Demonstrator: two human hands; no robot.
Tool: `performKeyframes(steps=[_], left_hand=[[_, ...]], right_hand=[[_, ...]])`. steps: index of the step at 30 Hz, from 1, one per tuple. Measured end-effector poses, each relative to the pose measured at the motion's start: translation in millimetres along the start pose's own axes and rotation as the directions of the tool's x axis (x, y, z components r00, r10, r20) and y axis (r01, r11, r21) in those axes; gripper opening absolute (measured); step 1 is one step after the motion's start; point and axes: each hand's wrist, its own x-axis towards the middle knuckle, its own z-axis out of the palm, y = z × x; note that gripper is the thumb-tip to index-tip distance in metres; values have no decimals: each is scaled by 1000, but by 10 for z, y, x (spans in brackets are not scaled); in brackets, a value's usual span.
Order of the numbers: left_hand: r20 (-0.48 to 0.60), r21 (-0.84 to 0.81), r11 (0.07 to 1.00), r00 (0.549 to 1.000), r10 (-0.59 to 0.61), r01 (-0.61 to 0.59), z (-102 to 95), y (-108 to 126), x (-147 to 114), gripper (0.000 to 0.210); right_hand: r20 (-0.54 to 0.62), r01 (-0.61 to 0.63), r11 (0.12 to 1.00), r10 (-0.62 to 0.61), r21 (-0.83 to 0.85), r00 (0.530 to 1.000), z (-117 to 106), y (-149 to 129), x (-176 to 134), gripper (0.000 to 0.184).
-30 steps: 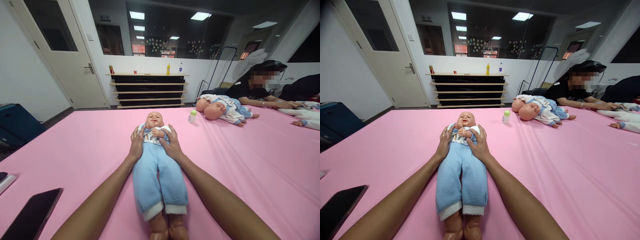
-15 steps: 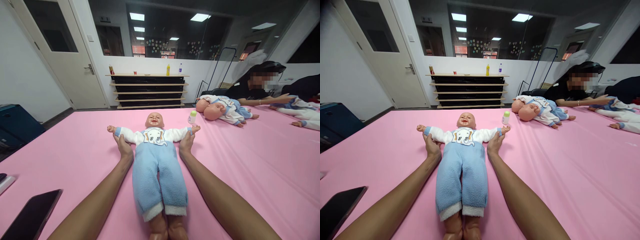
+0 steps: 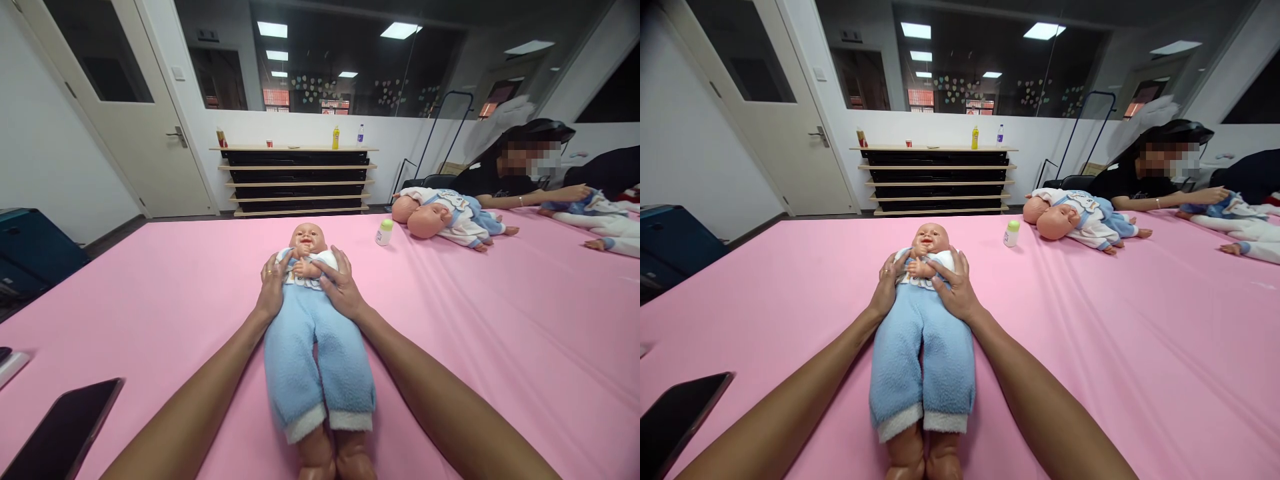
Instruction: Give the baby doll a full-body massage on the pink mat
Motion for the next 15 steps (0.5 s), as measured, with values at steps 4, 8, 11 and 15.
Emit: performKeyframes(steps=[4, 8, 11, 15], left_hand=[[110, 108, 993, 994, 27, -39, -15, 89, -6, 56], [103, 120, 991, 993, 53, -66, 2, 88, -9, 55], [-26, 54, 997, 998, 53, -52, 12, 42, -16, 51], [-288, -156, 988, 956, -64, 20, -44, -37, -21, 58]], right_hand=[[89, 120, 990, -113, -77, 990, -8, -98, 66, 35], [58, 83, 994, -79, -74, 995, 11, -103, 39, 39], [-86, -76, 997, 76, 0, 993, 28, -69, -22, 50], [-346, -254, 949, 305, 185, 887, 15, 16, -47, 55]])
